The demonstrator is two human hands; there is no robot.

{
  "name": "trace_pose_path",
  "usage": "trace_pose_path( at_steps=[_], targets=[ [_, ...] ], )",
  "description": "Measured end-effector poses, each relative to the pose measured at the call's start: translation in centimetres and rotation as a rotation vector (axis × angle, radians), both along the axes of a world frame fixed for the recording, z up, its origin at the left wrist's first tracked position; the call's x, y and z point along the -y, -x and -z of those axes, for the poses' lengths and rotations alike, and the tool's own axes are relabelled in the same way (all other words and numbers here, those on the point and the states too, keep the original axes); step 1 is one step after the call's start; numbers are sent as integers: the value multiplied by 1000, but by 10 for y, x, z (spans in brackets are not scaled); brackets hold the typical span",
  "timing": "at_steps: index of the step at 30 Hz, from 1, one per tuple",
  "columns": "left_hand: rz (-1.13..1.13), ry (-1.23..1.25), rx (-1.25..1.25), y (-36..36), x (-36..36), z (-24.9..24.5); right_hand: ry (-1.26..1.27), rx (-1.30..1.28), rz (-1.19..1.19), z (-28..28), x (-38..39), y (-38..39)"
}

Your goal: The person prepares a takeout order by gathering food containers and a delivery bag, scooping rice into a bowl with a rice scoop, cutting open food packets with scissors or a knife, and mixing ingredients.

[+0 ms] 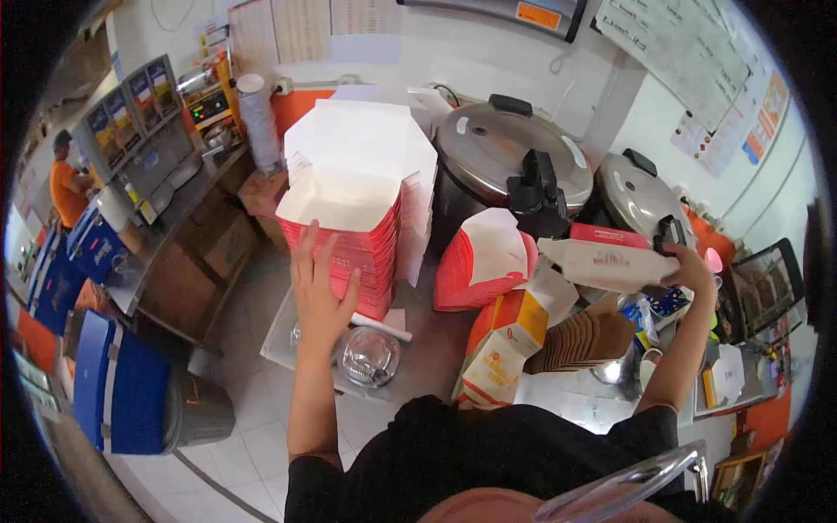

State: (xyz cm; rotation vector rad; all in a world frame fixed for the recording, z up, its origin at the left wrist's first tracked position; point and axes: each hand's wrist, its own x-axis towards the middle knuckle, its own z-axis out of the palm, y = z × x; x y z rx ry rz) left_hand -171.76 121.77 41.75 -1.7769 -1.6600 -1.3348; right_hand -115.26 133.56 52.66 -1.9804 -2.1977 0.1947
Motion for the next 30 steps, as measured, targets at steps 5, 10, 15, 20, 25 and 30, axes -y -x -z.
trace_pose_path(
  at_steps=[5,10,15,20,25,30],
  targets=[
    [-68,108,-124,15,-26,4,317,-557,225,-21,24,5],
    [-54,42,28,9,-21,23,-510,22,-142,-51,-7,120],
    [-70,34,18,5,-11,23,258,-315,-1093,-41,-95,327],
    [-94,43,-4,4,-10,21,-38,-26,-1028,59,-206,474],
    [-79,45,9,7,-12,25,24,-133,-1038,64,-202,494],
    [-81,38,21,6,-14,26,77,-257,-1015,62,-205,493]
  ],
)
